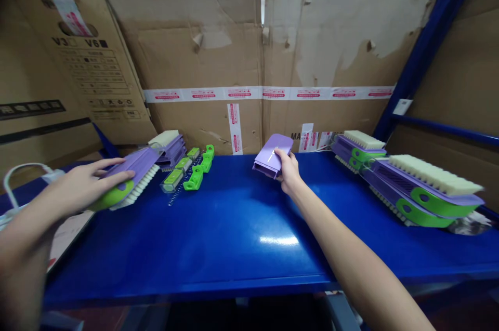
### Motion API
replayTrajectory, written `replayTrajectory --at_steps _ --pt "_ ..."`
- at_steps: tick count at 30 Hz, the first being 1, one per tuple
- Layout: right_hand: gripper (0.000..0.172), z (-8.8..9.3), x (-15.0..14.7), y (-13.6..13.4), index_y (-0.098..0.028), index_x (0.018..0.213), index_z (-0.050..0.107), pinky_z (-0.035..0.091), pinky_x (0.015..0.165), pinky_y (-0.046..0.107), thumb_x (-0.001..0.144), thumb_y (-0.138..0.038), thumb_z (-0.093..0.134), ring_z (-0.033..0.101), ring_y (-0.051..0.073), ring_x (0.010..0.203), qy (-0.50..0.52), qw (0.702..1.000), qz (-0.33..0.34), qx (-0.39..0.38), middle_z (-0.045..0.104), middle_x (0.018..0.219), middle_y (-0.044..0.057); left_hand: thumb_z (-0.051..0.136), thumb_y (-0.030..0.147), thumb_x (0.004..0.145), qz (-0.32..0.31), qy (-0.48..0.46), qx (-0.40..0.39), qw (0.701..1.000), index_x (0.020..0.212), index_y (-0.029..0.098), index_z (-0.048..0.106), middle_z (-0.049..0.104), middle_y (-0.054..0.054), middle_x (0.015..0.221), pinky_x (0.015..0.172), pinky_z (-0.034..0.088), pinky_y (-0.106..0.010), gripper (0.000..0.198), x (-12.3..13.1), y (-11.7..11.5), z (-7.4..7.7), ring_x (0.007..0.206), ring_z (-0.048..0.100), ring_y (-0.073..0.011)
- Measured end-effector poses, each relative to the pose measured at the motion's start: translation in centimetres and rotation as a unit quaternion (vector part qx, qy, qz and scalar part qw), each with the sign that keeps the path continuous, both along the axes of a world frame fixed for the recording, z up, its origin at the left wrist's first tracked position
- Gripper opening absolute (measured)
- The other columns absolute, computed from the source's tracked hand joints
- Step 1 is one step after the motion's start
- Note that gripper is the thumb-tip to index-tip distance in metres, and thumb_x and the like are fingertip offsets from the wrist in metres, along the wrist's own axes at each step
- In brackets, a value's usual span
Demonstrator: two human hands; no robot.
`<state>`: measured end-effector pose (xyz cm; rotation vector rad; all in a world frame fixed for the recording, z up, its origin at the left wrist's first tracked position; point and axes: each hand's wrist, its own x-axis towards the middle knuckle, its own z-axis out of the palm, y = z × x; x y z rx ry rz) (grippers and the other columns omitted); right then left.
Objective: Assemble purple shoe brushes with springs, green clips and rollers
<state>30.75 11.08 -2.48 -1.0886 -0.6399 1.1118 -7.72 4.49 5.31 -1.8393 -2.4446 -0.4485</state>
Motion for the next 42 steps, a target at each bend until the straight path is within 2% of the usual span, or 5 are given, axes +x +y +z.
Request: replayTrajectory --at_steps 3,10,16,28,42 --pt "0.025 -0.1 0.0 0.0 -0.025 0.099 0.055 0.058 0.055 0.035 0.076 -0.032 0.063 0.061 0.013 0.058 -0.003 1.000 0.003 0.000 0.064 0.074 -0.002 0.037 0.067 0.077 0.023 -0.003 -0.022 0.999 0.135 0.023 0.047 0.062 -0.014 0.121 0.084 0.045 -0.039 0.074 -1.2 -0.3 -0.7 0.105 0.060 -0.0352" --pt "0.024 -0.3 -0.1 0.0 -0.023 0.098 0.055 0.058 0.054 0.036 0.077 -0.032 0.063 0.063 0.014 0.059 -0.013 1.000 0.009 -0.001 0.064 0.075 -0.001 0.038 0.062 0.078 -0.013 -0.006 -0.076 0.997 0.135 0.020 0.048 0.059 -0.014 0.126 0.086 0.043 -0.036 0.071 -0.8 0.5 -2.7 0.109 0.058 -0.0333" --pt "0.026 -0.4 -0.2 0.0 -0.024 0.099 0.055 0.058 0.055 0.034 0.076 -0.032 0.063 0.060 0.012 0.056 -0.018 1.000 0.010 -0.001 0.065 0.076 -0.001 0.032 0.068 0.078 -0.022 0.048 -0.077 0.996 0.137 0.022 0.043 0.057 -0.017 0.126 0.084 0.044 -0.041 0.075 -1.1 1.4 -4.7 0.109 0.057 -0.0373" --pt "0.031 -0.5 -0.1 0.1 -0.024 0.103 0.054 0.058 0.056 0.033 0.075 -0.033 0.064 0.059 0.012 0.057 -0.025 1.000 0.011 -0.006 0.064 0.077 -0.001 0.030 0.072 0.078 -0.054 0.066 -0.082 0.993 0.139 0.020 0.040 0.059 -0.018 0.118 0.079 0.045 -0.038 0.081 -1.7 1.4 -5.1 0.100 0.060 -0.0364" --pt "0.031 -0.7 -0.2 0.2 -0.024 0.101 0.054 0.057 0.054 0.033 0.074 -0.033 0.064 0.059 0.012 0.056 -0.033 0.999 0.016 -0.010 0.062 0.076 -0.002 0.031 0.072 0.076 -0.012 0.078 -0.082 0.993 0.137 0.022 0.040 0.056 -0.019 0.122 0.079 0.045 -0.041 0.079 -1.9 1.9 -5.8 0.100 0.060 -0.0369"
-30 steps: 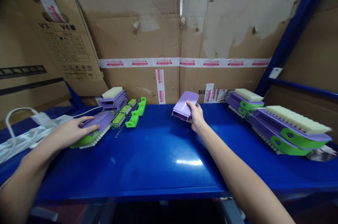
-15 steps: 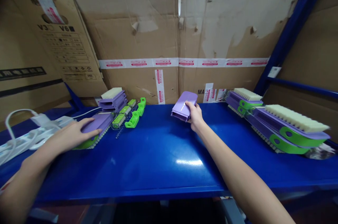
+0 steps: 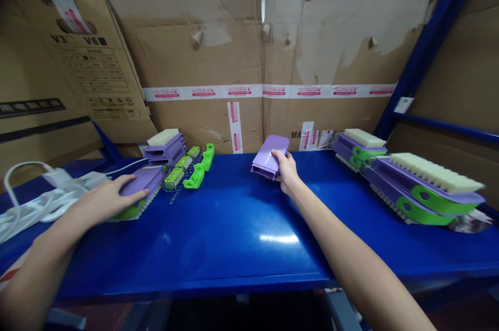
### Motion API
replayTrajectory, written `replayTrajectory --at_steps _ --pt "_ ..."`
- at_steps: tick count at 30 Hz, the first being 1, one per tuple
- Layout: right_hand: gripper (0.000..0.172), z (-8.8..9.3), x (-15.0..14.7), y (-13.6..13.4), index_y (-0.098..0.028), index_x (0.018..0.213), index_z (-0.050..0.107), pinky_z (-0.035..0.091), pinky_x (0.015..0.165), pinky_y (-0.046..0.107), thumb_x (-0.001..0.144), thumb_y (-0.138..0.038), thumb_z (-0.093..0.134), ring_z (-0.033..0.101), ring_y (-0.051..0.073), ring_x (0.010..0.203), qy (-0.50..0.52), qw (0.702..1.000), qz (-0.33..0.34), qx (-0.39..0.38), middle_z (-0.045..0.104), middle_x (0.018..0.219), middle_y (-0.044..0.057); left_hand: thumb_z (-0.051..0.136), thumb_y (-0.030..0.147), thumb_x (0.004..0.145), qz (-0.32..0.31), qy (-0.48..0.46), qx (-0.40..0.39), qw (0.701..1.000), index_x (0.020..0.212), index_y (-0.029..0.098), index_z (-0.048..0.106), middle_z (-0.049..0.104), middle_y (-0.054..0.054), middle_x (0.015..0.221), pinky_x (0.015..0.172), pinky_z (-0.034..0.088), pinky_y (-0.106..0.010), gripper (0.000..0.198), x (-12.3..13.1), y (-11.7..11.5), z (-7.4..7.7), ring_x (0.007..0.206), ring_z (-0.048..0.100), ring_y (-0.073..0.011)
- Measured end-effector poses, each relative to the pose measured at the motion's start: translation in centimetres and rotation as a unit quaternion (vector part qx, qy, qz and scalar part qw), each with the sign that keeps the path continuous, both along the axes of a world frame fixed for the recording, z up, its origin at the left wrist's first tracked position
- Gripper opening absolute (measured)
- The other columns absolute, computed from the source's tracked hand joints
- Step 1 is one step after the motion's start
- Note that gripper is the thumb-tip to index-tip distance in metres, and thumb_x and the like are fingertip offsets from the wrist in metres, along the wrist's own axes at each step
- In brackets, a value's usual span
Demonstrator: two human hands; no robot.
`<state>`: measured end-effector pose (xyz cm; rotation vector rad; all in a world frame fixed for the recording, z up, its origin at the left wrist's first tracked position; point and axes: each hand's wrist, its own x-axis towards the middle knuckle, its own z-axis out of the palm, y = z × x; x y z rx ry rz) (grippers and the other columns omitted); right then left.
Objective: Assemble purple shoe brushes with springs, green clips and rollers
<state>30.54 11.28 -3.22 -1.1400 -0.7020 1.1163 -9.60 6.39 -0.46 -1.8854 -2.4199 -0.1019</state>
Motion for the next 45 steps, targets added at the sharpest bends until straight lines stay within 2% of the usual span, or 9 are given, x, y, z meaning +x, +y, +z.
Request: replayTrajectory --at_steps 13,17,20,23,28,34,37,40,45 --pt "0.034 0.0 -0.1 0.0 -0.024 0.105 0.053 0.057 0.052 0.031 0.074 -0.034 0.064 0.060 0.013 0.056 -0.009 1.000 0.010 -0.011 0.063 0.076 -0.001 0.032 0.076 0.075 0.003 -0.030 0.038 0.999 0.130 0.017 0.049 0.061 -0.017 0.119 0.081 0.045 -0.041 0.082 0.9 -0.4 1.4 0.104 0.058 -0.0364" --pt "0.038 -0.2 -0.2 -0.1 -0.025 0.108 0.053 0.056 0.051 0.032 0.073 -0.036 0.063 0.061 0.014 0.059 -0.033 0.999 0.024 -0.020 0.065 0.082 0.000 0.034 0.070 0.080 0.003 0.017 0.159 0.987 0.127 0.018 0.051 0.058 -0.019 0.113 0.086 0.043 -0.043 0.072 3.7 -0.8 3.1 0.107 0.055 -0.0374" --pt "0.046 -0.4 -0.5 -0.2 -0.026 0.114 0.052 0.057 0.056 0.031 0.072 -0.036 0.065 0.065 0.017 0.068 -0.078 0.997 0.021 -0.002 0.067 0.096 0.004 0.040 0.061 0.083 -0.072 0.016 0.227 0.971 0.127 0.016 0.050 0.056 -0.018 0.113 0.088 0.043 -0.043 0.064 6.9 -0.3 4.2 0.109 0.052 -0.0355" --pt "0.058 -0.8 -0.8 -0.2 -0.025 0.122 0.050 0.057 0.074 0.033 0.068 -0.035 0.069 0.065 0.021 0.089 -0.146 0.988 0.009 0.057 0.064 0.113 0.006 0.043 0.055 0.085 -0.163 0.020 0.271 0.948 0.123 0.016 0.053 0.056 -0.016 0.113 0.092 0.041 -0.042 0.056 10.8 1.1 4.5 0.109 0.051 -0.0322" --pt "0.073 -1.3 -1.0 0.0 -0.026 0.132 0.042 0.053 0.089 0.039 0.066 -0.039 0.071 0.060 0.024 0.107 -0.190 0.977 0.014 0.100 0.058 0.126 0.008 0.043 0.048 0.088 -0.290 0.001 0.265 0.920 0.125 0.014 0.049 0.057 -0.015 0.115 0.091 0.041 -0.041 0.051 17.3 3.5 2.9 0.110 0.051 -0.0295" --pt "0.074 -0.7 -1.5 -0.2 -0.029 0.134 0.033 0.058 0.077 0.039 0.069 -0.043 0.068 0.064 0.024 0.101 -0.084 0.994 0.001 0.072 0.058 0.125 0.008 0.046 0.066 0.080 -0.435 -0.071 0.201 0.875 0.136 0.018 0.035 0.053 -0.015 0.125 0.092 0.041 -0.042 0.075 22.1 3.6 0.1 0.113 0.052 -0.0305" --pt "0.081 -0.6 -1.9 -0.4 -0.032 0.137 0.027 0.057 0.079 0.036 0.069 -0.040 0.070 0.062 0.022 0.104 -0.066 0.993 0.010 0.101 0.056 0.128 0.007 0.052 0.071 0.072 -0.435 -0.097 0.189 0.875 0.138 0.017 0.034 0.054 -0.017 0.123 0.092 0.041 -0.045 0.087 23.1 3.2 -0.9 0.113 0.053 -0.0343" --pt "0.090 -0.4 -2.3 -0.8 -0.034 0.141 0.019 0.057 0.081 0.034 0.068 -0.038 0.072 0.061 0.021 0.107 -0.073 0.990 0.033 0.116 0.055 0.127 0.006 0.059 0.060 0.072 -0.413 -0.165 0.166 0.880 0.140 0.016 0.028 0.052 -0.019 0.127 0.090 0.043 -0.045 0.087 23.2 3.2 -1.5 0.111 0.055 -0.0351" --pt "0.090 0.1 -2.4 -1.2 -0.033 0.144 0.011 0.059 0.072 0.035 0.074 -0.046 0.066 0.065 0.021 0.096 -0.047 0.991 0.081 0.093 0.057 0.124 0.008 0.067 0.044 0.068 -0.410 -0.320 0.157 0.840 0.141 0.024 0.024 0.052 -0.014 0.129 0.091 0.044 -0.041 0.087 21.1 4.5 -1.2 0.111 0.056 -0.0300"
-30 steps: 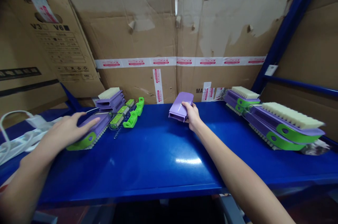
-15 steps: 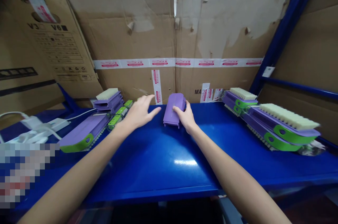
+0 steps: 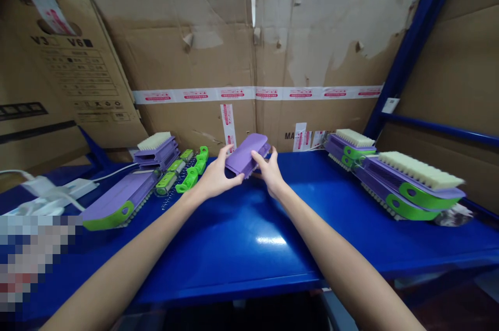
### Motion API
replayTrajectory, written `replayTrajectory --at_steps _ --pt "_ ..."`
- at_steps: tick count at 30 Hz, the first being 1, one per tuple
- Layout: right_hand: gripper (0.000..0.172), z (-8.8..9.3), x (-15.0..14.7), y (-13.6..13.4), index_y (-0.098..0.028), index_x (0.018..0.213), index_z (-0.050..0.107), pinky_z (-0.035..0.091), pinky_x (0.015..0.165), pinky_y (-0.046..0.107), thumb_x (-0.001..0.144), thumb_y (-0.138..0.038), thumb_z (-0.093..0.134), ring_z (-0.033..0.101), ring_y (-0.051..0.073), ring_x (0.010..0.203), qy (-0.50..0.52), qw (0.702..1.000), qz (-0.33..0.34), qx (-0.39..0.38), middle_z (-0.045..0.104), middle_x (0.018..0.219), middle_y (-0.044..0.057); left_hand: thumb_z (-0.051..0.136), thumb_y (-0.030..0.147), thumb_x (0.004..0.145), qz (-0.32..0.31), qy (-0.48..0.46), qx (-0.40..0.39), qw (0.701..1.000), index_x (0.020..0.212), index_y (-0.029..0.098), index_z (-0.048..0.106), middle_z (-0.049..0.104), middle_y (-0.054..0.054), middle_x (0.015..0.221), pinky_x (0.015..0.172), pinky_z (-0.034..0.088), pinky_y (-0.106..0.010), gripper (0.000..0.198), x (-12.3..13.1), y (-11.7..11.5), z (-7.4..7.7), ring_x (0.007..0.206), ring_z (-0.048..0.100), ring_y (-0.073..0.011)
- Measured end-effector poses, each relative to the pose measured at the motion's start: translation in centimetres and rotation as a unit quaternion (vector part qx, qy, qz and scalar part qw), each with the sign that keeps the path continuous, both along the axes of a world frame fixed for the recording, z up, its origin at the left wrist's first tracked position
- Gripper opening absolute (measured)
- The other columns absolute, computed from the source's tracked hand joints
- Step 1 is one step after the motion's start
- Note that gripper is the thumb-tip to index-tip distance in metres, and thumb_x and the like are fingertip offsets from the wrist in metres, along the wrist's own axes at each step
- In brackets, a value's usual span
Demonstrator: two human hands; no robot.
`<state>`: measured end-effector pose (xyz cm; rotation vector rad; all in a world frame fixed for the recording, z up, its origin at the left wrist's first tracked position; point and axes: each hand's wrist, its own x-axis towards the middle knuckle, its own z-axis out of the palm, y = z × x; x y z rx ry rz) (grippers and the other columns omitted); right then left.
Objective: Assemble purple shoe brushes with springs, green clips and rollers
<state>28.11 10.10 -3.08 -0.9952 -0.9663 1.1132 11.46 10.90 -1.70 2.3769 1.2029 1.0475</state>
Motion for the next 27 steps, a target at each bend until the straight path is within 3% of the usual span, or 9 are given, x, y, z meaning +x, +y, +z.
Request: replayTrajectory --at_steps 4,6,9,13,17,22,27 --pt "0.091 0.2 0.7 0.3 -0.033 0.146 0.009 0.056 0.081 0.034 0.075 -0.049 0.065 0.057 0.021 0.112 0.000 1.000 -0.026 0.009 0.049 0.135 0.010 0.062 0.049 0.070 -0.055 -0.138 -0.132 0.980 0.139 0.019 0.025 0.064 -0.011 0.106 0.081 0.048 -0.038 0.083 -2.2 1.3 0.6 0.090 0.063 -0.0234" --pt "0.087 0.1 1.1 0.5 -0.035 0.145 0.014 0.053 0.086 0.033 0.076 -0.048 0.065 0.051 0.020 0.120 -0.007 0.999 -0.032 0.026 0.045 0.138 0.008 0.055 0.052 0.072 -0.078 -0.199 -0.195 0.957 0.130 0.015 0.037 0.064 -0.009 0.095 0.067 0.051 -0.034 0.071 -2.9 1.8 0.8 0.073 0.061 -0.0190" --pt "0.078 -0.1 1.4 0.7 -0.037 0.143 0.023 0.051 0.088 0.033 0.077 -0.046 0.064 0.051 0.018 0.119 -0.018 0.999 -0.004 0.045 0.049 0.135 0.005 0.046 0.054 0.075 -0.098 -0.243 -0.222 0.939 0.110 0.013 0.054 0.063 -0.006 0.085 0.055 0.048 -0.029 0.054 -3.4 2.1 0.9 0.063 0.056 -0.0155" --pt "0.066 -0.7 1.5 0.7 -0.030 0.133 0.045 0.053 0.080 0.030 0.074 -0.048 0.066 0.061 0.018 0.098 -0.074 0.995 0.044 0.056 0.063 0.110 0.003 0.046 0.052 0.077 -0.123 -0.198 -0.198 0.952 0.095 0.013 0.059 0.062 -0.005 0.081 0.057 0.047 -0.028 0.045 -3.5 2.0 0.7 0.069 0.056 -0.0176" --pt "0.054 -1.0 1.4 0.5 -0.024 0.118 0.061 0.052 0.078 0.029 0.069 -0.045 0.071 0.063 0.016 0.085 -0.138 0.985 0.070 0.077 0.066 0.095 0.003 0.042 0.053 0.081 -0.108 -0.155 -0.148 0.971 0.086 0.013 0.062 0.064 -0.006 0.085 0.072 0.047 -0.030 0.045 -3.6 2.0 0.7 0.083 0.057 -0.0210" --pt "0.049 -0.9 1.4 0.3 -0.022 0.110 0.067 0.047 0.091 0.036 0.065 -0.041 0.075 0.062 0.019 0.096 -0.165 0.980 0.068 0.088 0.066 0.108 0.006 0.047 0.059 0.080 -0.044 -0.134 -0.166 0.976 0.095 0.015 0.063 0.066 -0.006 0.091 0.067 0.046 -0.029 0.049 -4.1 2.0 1.0 0.084 0.059 -0.0212" --pt "0.055 -1.0 1.7 0.5 -0.022 0.112 0.066 0.042 0.098 0.043 0.061 -0.039 0.079 0.059 0.024 0.109 -0.209 0.972 0.066 0.085 0.064 0.117 0.008 0.049 0.057 0.080 -0.045 -0.069 -0.128 0.988 0.097 0.015 0.062 0.067 -0.008 0.100 0.083 0.046 -0.032 0.046 -4.5 1.9 0.9 0.093 0.061 -0.0212"
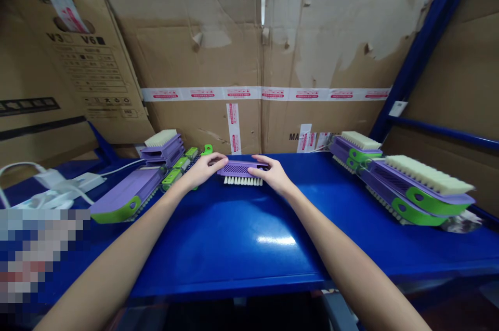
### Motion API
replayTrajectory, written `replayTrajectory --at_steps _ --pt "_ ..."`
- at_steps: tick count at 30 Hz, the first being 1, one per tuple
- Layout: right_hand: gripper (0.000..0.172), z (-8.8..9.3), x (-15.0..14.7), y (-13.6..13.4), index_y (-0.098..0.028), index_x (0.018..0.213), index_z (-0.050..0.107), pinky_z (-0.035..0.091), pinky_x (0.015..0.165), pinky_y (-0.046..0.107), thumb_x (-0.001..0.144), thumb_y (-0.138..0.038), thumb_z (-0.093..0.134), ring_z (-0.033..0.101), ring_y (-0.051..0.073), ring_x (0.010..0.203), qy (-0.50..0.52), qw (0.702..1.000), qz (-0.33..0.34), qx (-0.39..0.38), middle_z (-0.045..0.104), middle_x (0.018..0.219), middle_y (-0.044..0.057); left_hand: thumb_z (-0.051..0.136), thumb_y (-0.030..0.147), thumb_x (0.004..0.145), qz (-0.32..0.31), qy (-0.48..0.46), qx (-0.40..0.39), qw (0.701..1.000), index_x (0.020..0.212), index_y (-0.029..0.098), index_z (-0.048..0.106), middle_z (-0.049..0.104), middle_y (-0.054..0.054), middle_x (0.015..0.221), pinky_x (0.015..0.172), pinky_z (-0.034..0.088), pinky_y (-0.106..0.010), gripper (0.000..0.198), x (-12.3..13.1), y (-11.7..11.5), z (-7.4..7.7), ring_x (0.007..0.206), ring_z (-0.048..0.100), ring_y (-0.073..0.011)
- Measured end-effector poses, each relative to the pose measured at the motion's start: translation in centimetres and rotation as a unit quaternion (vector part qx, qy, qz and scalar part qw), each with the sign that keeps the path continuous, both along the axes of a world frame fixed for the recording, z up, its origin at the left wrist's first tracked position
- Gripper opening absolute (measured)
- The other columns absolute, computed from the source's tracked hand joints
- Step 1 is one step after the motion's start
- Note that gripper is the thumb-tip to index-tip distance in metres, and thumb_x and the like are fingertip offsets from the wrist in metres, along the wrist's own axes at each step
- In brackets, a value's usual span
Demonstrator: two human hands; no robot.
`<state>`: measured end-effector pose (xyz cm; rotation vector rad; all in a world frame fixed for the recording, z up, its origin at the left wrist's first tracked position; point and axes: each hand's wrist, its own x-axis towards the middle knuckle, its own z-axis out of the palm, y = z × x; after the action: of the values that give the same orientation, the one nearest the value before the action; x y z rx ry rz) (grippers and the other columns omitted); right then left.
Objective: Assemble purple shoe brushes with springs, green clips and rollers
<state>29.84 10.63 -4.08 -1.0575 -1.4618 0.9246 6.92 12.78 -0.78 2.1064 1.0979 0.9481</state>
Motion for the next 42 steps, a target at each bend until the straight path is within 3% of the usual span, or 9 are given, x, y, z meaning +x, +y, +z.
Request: replayTrajectory --at_steps 6,11,13,16,25,31,37,42 --pt "0.056 -0.4 0.3 0.3 -0.024 0.114 0.065 0.041 0.100 0.044 0.062 -0.043 0.078 0.059 0.023 0.106 -0.117 0.991 -0.013 0.058 0.064 0.115 0.006 0.042 0.055 0.085 0.043 0.195 0.090 0.976 0.104 0.020 0.064 0.068 -0.008 0.107 0.087 0.044 -0.034 0.045 -0.8 -0.2 0.4 0.098 0.061 -0.0238" --pt "0.057 -0.6 0.2 0.3 -0.024 0.117 0.064 0.039 0.100 0.043 0.065 -0.045 0.076 0.054 0.025 0.110 -0.254 0.955 -0.036 0.148 0.057 0.117 0.009 0.035 0.048 0.089 0.190 0.344 0.184 0.901 0.102 0.018 0.065 0.069 -0.011 0.099 0.080 0.046 -0.035 0.044 -2.3 -1.1 2.8 0.095 0.063 -0.0269" --pt "0.057 -0.7 0.1 0.4 -0.024 0.119 0.062 0.038 0.101 0.045 0.067 -0.045 0.074 0.051 0.026 0.112 -0.299 0.938 -0.045 0.168 0.056 0.116 0.010 0.036 0.048 0.087 0.237 0.397 0.171 0.870 0.099 0.017 0.065 0.069 -0.013 0.095 0.077 0.047 -0.036 0.044 -3.0 -1.4 3.5 0.092 0.064 -0.0289" --pt "0.056 -1.0 0.1 0.5 -0.026 0.121 0.060 0.038 0.100 0.046 0.071 -0.048 0.070 0.048 0.027 0.111 -0.334 0.924 -0.065 0.176 0.054 0.115 0.010 0.041 0.055 0.083 0.248 0.466 0.115 0.841 0.092 0.018 0.067 0.069 -0.014 0.091 0.076 0.048 -0.036 0.046 -3.4 -1.6 3.8 0.090 0.065 -0.0309" --pt "0.056 -1.2 0.0 0.4 -0.025 0.125 0.057 0.039 0.099 0.045 0.075 -0.051 0.064 0.048 0.029 0.111 -0.364 0.910 -0.095 0.173 0.052 0.116 0.011 0.054 0.041 0.077 0.222 0.501 0.057 0.835 0.093 0.015 0.068 0.067 -0.020 0.099 0.079 0.048 -0.042 0.034 -2.0 -2.0 2.7 0.097 0.064 -0.0358" --pt "0.060 -1.2 -0.1 0.4 -0.018 0.129 0.051 0.039 0.101 0.041 0.079 -0.048 0.061 0.050 0.027 0.113 -0.362 0.913 -0.084 0.167 0.049 0.122 0.014 0.057 0.030 0.074 0.188 0.492 0.058 0.848 0.094 0.017 0.067 0.068 -0.019 0.099 0.078 0.049 -0.040 0.026 -1.4 -1.8 2.0 0.095 0.065 -0.0341" --pt "0.061 -1.6 0.2 0.8 -0.021 0.130 0.050 0.038 0.102 0.043 0.077 -0.048 0.063 0.048 0.027 0.118 -0.357 0.913 -0.089 0.175 0.050 0.124 0.013 0.057 0.029 0.073 0.149 0.495 0.068 0.853 0.098 0.020 0.064 0.069 -0.014 0.098 0.075 0.049 -0.039 0.027 -0.7 -2.0 1.6 0.091 0.066 -0.0321" --pt "0.061 -1.5 0.3 0.8 -0.020 0.131 0.049 0.040 0.100 0.042 0.077 -0.047 0.063 0.049 0.027 0.116 -0.367 0.909 -0.092 0.176 0.050 0.123 0.013 0.057 0.038 0.075 0.188 0.515 0.048 0.835 0.109 0.016 0.060 0.066 -0.018 0.106 0.078 0.049 -0.041 0.040 -0.4 -2.2 1.3 0.096 0.064 -0.0341"
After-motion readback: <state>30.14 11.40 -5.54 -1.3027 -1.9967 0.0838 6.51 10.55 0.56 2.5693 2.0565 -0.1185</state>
